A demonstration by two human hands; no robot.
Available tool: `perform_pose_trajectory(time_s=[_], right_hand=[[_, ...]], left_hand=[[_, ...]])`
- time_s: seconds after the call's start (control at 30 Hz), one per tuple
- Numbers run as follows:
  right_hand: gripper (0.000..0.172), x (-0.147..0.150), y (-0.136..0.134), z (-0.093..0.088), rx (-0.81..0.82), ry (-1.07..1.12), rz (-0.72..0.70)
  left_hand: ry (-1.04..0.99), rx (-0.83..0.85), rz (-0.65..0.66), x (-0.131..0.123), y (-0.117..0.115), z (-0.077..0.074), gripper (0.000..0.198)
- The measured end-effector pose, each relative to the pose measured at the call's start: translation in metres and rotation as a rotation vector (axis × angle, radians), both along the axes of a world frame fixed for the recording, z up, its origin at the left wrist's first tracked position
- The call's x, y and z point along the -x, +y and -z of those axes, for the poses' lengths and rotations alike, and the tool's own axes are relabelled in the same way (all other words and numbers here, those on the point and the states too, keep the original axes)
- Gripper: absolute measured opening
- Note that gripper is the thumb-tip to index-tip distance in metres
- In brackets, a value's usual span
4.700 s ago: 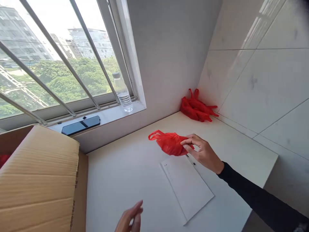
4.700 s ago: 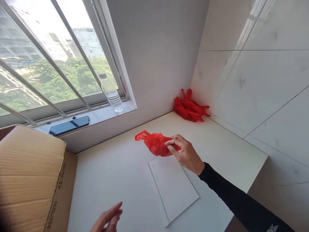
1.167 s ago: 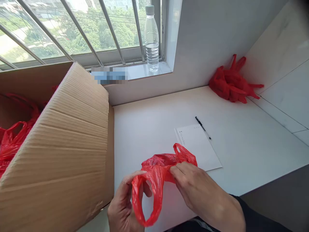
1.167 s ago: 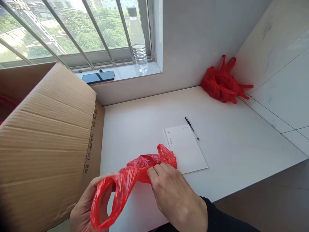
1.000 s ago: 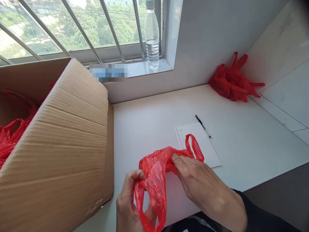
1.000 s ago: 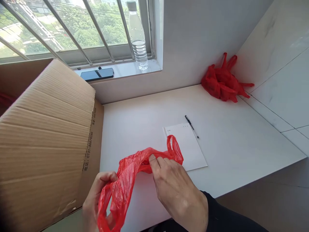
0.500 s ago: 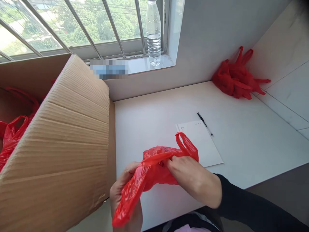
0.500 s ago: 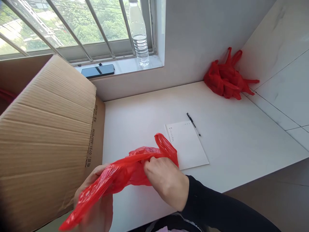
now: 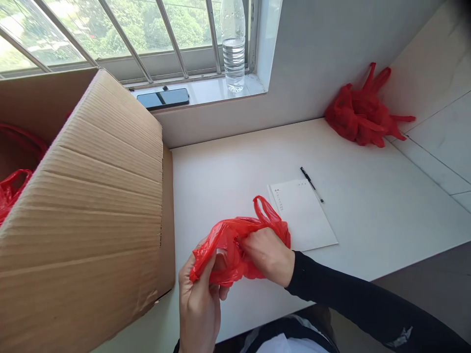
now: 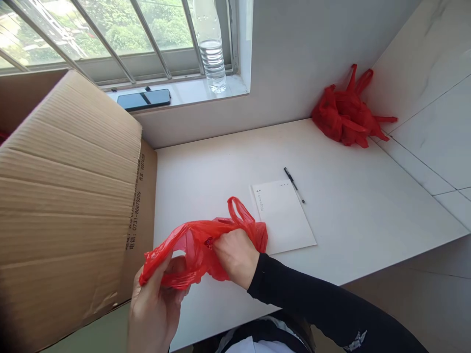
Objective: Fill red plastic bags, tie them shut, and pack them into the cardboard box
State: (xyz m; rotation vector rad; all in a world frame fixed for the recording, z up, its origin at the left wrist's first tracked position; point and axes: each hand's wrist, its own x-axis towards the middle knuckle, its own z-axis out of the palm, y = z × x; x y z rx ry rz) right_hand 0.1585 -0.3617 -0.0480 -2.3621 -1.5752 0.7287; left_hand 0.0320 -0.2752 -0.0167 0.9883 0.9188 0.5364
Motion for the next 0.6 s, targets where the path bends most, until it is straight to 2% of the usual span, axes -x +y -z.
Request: perform_pose_trajectory(time_s=[0.17,0.3,0.5,0.6], right_hand=[[0.015,-0.003,-0.006,0.000,0.020,0.009,-0.013],[0.008,-0.005,-0.007,-0.010,0.005,-0.043,0.024],[0.029,-0.008,-0.023,-0.023,0.149,-0.176,0.077],[0.031,-0.009,-0.027,-0.024,0.154,-0.188,0.084]], left_hand=[[-0.038,-0.015,-0.007,0.001,-0.003,0.001,0.033],[-0.058,-0.031,0.037,0.007,-0.003,0.007,0.034],[-0.099,-0.057,0.061,0.009,-0.005,0.005,0.027],[-0.147,-0.057,0.086,0.005,-0.008,0.001,0.026]])
